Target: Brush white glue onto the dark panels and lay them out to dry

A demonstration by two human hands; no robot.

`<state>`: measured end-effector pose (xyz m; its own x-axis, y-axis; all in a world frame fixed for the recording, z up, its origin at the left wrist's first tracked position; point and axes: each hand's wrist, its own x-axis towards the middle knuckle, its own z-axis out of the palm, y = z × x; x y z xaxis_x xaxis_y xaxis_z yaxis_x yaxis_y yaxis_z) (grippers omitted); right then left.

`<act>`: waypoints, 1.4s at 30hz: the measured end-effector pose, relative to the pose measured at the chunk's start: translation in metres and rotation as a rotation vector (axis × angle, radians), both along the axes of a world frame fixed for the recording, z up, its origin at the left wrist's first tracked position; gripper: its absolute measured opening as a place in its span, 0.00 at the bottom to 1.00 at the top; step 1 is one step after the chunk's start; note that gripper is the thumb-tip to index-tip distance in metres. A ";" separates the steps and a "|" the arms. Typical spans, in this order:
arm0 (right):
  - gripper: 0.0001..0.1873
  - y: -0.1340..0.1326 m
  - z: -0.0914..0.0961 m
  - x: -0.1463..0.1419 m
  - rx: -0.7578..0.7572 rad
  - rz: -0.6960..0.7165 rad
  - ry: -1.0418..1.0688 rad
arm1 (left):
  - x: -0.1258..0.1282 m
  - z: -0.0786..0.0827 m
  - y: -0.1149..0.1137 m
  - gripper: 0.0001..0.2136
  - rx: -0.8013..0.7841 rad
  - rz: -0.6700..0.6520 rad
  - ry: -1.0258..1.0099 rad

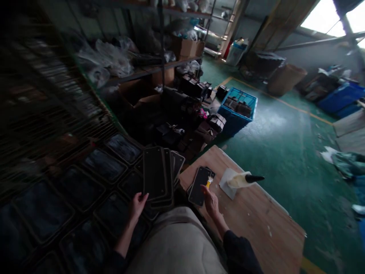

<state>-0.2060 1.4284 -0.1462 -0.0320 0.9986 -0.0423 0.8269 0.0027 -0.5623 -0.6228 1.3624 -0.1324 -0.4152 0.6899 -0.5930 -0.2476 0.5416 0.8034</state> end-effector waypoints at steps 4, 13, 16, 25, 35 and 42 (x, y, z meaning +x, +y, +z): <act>0.22 -0.014 -0.005 0.076 0.011 -0.273 -0.024 | 0.037 -0.004 0.033 0.15 -0.081 -0.097 0.111; 0.36 0.005 -0.045 0.208 -0.008 -0.722 -0.037 | 0.041 -0.029 0.036 0.26 -0.094 0.028 0.174; 0.35 0.026 -0.066 0.230 -0.026 -0.720 -0.012 | 0.048 -0.027 0.031 0.26 -0.148 0.042 0.094; 0.29 0.073 -0.123 0.261 -0.159 -0.630 -0.009 | 0.067 -0.023 0.044 0.31 -0.309 -0.087 0.286; 0.24 0.072 -0.118 0.271 -0.225 -0.546 -0.052 | 0.073 -0.019 0.044 0.30 -0.335 -0.055 0.532; 0.17 0.044 -0.095 0.268 -0.207 -0.441 -0.020 | 0.075 -0.016 0.049 0.30 -0.346 -0.053 0.540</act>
